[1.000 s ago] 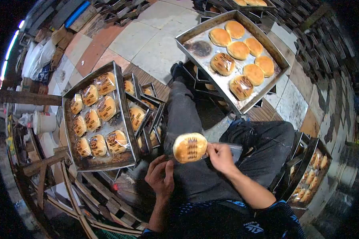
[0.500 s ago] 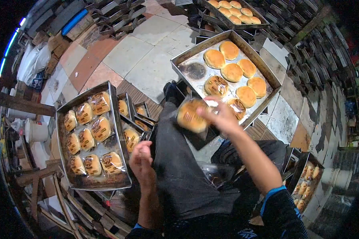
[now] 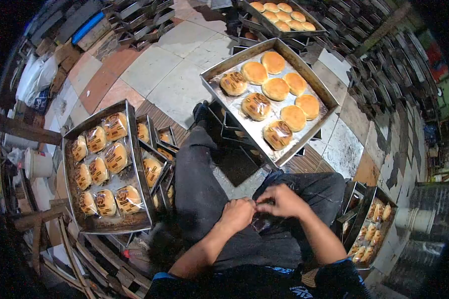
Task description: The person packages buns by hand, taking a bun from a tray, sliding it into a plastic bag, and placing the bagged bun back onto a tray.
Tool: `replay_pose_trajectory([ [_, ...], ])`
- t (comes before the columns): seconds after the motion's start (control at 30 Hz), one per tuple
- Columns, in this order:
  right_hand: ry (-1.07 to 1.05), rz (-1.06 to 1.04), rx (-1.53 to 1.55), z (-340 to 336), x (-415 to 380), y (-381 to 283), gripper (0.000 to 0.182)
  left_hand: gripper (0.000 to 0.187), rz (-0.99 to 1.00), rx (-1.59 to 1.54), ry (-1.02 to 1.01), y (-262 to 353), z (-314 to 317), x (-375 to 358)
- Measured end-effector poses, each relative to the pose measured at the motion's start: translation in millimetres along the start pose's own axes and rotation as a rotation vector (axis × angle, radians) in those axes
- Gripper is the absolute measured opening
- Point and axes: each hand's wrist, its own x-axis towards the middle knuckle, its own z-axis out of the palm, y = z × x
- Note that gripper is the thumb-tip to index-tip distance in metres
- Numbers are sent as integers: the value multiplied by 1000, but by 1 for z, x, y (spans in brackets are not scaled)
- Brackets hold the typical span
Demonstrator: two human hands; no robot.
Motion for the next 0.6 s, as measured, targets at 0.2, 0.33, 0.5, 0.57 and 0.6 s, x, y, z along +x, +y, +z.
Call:
replay_pose_trajectory([
  [0.2, 470, 30, -9, 54, -53, 24, 16, 46, 18, -118, 197, 20, -6, 0],
  [0.33, 977, -47, -66, -6, -60, -10, 10, 49, 144, -297, 250, 10, -20, 1],
  [0.5, 1060, 85, 894, -28, -54, -21, 13, 11, -21, -1612, 502, 31, -56, 21],
  [0.57, 1048, 22, 566, -26, -38, -35, 11, 13, -67, -1459, 721, 10, -58, 39],
  [0.6, 1074, -31, 444, -27, -29, -45, 9, 15, -62, -1380, 830, 0, -61, 42],
])
